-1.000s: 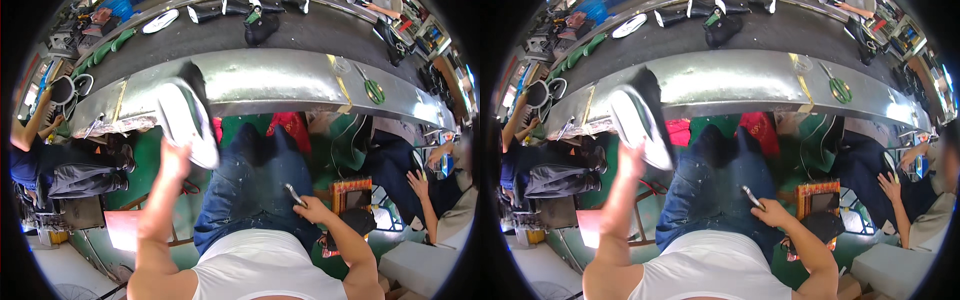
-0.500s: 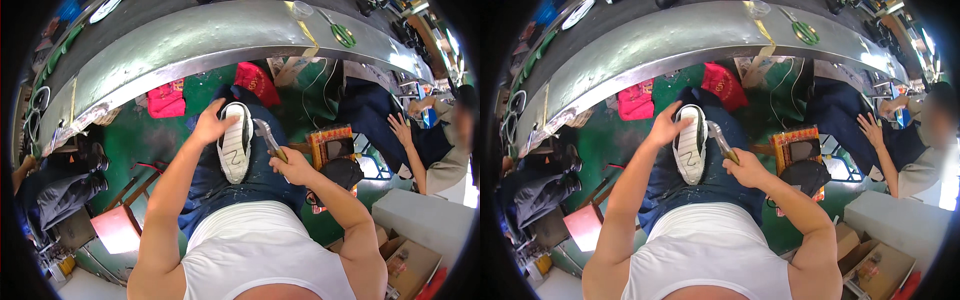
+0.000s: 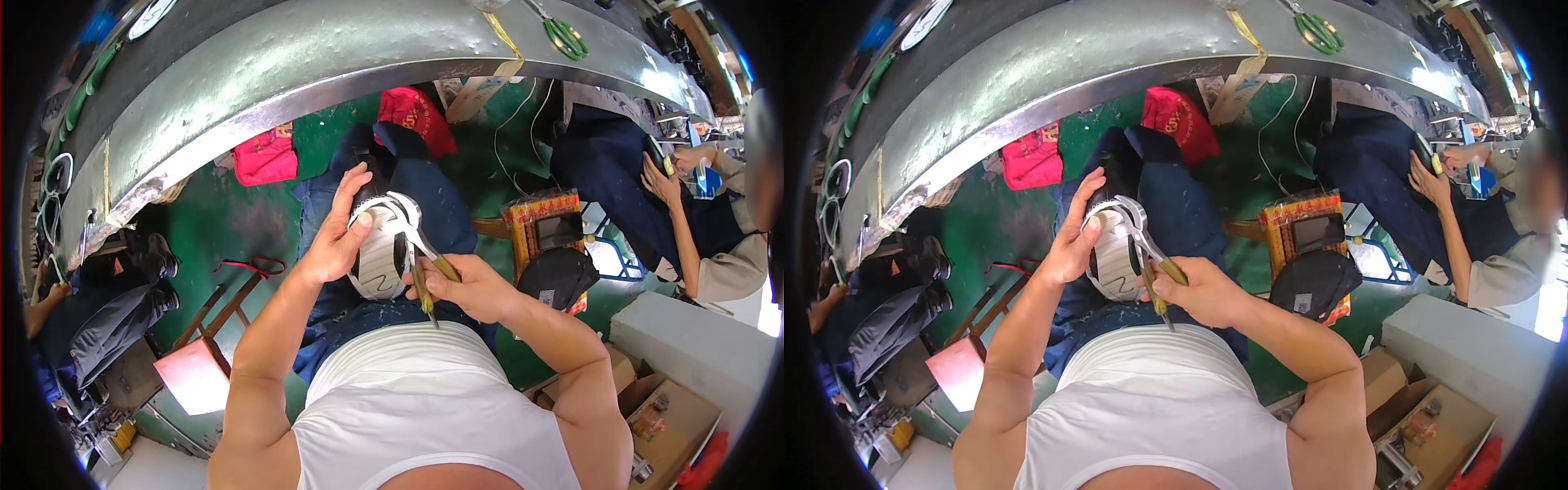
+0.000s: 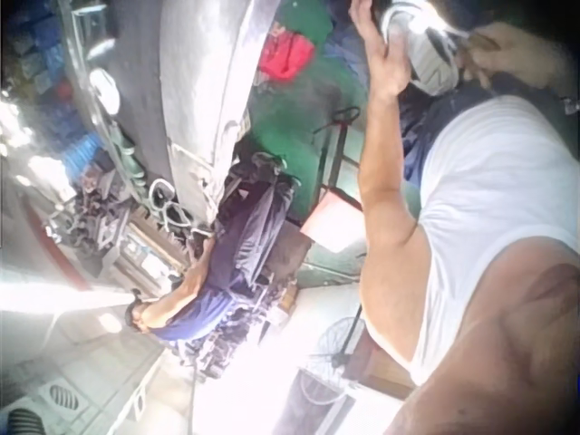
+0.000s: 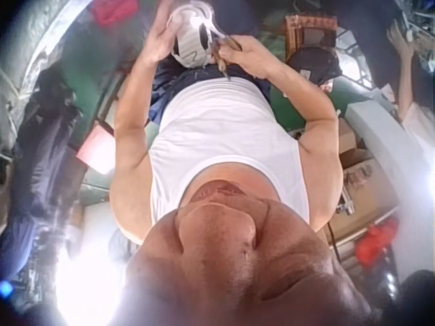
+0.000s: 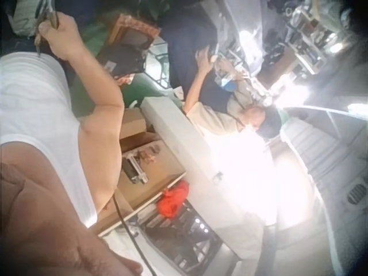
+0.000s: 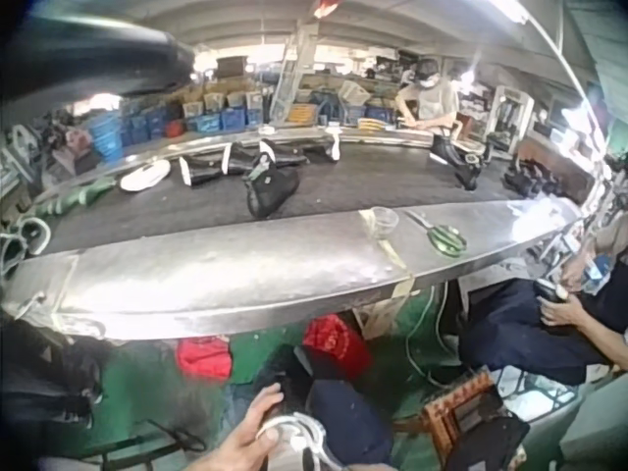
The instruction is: Using pliers and manual force to stretch and shape a shoe upper material around a last while seated at a factory workstation.
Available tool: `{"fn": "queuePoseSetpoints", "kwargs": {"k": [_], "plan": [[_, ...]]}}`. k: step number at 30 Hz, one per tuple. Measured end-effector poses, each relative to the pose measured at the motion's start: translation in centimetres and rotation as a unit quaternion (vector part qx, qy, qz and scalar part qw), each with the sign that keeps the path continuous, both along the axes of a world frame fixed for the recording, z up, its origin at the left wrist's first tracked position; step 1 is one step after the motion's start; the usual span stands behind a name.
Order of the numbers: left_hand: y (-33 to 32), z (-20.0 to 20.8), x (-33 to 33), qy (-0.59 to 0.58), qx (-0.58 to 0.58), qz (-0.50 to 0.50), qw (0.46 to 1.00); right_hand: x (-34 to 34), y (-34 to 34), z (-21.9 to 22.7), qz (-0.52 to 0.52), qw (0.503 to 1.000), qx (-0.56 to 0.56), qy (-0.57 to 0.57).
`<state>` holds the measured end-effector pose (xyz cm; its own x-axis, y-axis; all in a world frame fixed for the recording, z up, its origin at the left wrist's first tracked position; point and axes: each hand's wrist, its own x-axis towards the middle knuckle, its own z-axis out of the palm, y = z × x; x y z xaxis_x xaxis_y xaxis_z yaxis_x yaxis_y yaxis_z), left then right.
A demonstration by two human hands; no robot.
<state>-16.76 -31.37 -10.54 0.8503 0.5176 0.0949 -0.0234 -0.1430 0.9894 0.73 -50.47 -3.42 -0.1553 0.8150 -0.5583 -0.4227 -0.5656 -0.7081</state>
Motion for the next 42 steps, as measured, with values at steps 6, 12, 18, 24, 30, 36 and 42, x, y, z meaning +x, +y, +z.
{"fn": "queuePoseSetpoints", "kwargs": {"k": [6,12,18,24,30,36,42], "plan": [[-0.1,-0.4,-0.6,0.015,0.03,0.033,0.999,-0.4,1.5,1.1,-0.001,0.998,-0.058,0.026],[0.5,-3.2,0.3,0.039,0.003,0.115,0.993,0.3,3.7,-1.6,0.113,0.966,-0.067,-0.223],[1.8,-4.8,1.1,0.023,-0.212,0.112,0.97,-1.3,3.8,-7.4,0.001,0.86,0.143,-0.489],[1.8,-3.7,1.1,0.078,-0.19,0.051,0.977,-0.7,2.1,-3.4,0.118,0.84,0.051,-0.528],[2.0,-3.0,2.3,0.099,-0.268,0.099,0.953,1.6,2.6,-2.3,0.177,0.872,0.029,-0.456],[2.5,-2.3,2.1,0.102,-0.248,0.077,0.96,0.6,3.7,1.3,-0.027,0.942,0.063,-0.329],[3.3,-3.1,2.1,0.12,-0.229,0.033,0.966,1.4,6.8,-2.2,0.101,0.877,0.032,-0.468]]}}
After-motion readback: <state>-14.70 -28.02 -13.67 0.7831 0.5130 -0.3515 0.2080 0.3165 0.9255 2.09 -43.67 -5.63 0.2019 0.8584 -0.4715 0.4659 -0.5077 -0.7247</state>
